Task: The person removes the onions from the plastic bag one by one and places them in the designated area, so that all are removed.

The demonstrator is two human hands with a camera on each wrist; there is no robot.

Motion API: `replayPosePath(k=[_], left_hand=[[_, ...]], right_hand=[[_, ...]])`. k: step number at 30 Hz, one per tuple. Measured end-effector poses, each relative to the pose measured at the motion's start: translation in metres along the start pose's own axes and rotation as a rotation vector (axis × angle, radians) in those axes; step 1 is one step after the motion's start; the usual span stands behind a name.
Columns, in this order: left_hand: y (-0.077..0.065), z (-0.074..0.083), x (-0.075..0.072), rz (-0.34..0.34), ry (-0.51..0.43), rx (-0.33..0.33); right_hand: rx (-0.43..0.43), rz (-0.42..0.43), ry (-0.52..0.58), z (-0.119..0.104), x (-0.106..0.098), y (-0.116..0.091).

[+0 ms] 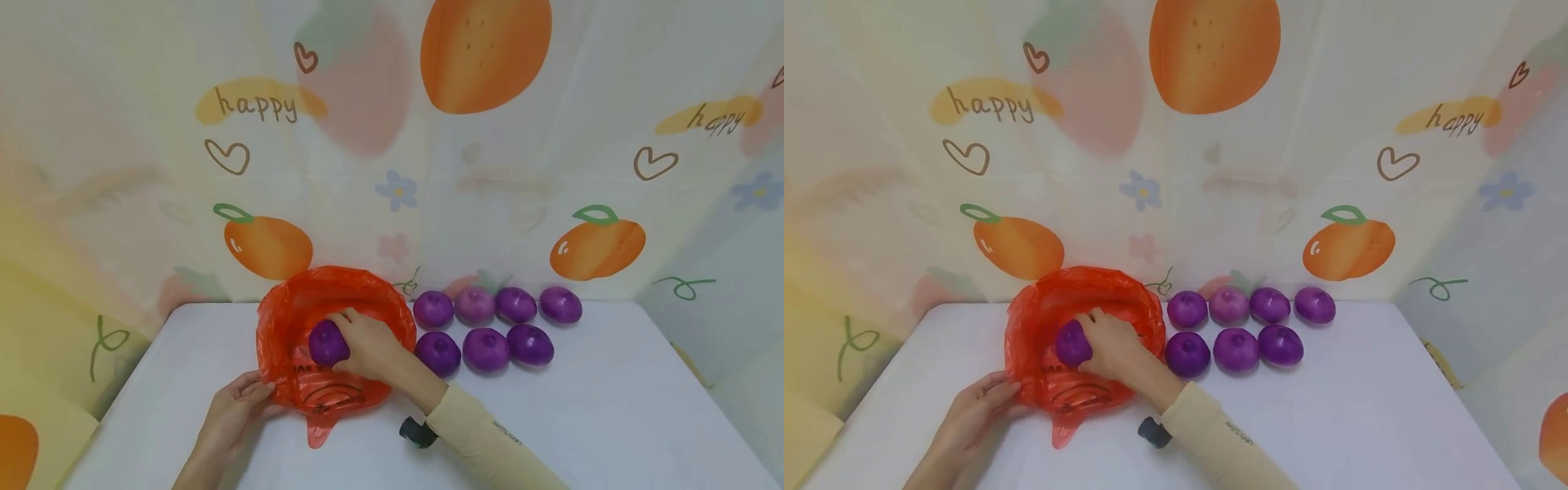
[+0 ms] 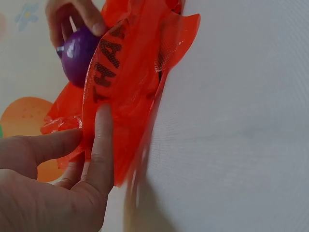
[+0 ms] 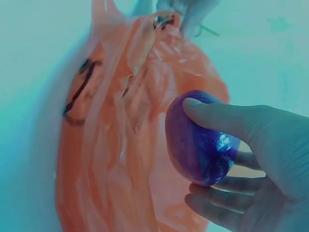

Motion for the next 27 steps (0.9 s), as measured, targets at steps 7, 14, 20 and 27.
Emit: replayPosePath(k=[7, 14, 20, 27], left_hand=[[-0.007, 0.006, -0.001, -0.01, -0.002, -0.016], [-0.014, 0.006, -0.009, -0.017, -0.039, -0.018], [-0.014, 0.005, -0.015, 0.039, 0.02, -0.053], [-0.014, 0.006, -0.011, 0.045, 0.003, -0.064]], right_hand=[[-0.035, 0.098, 0.053, 0.014, -0.03, -0.045], [0.01, 0.257, 0.123, 0.061, -0.057, -0.09], [0.08, 0.319, 0.103, 0.11, -0.085, -0.115], [0.224, 0.329, 0.136, 0.159, -0.104, -0.157]])
Point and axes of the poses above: each hand's wrist, its own y-axis towards the middle knuckle, its own x-axis out of the palm, z = x × y, the point moved 2 cm from there along y, towards the middle knuckle
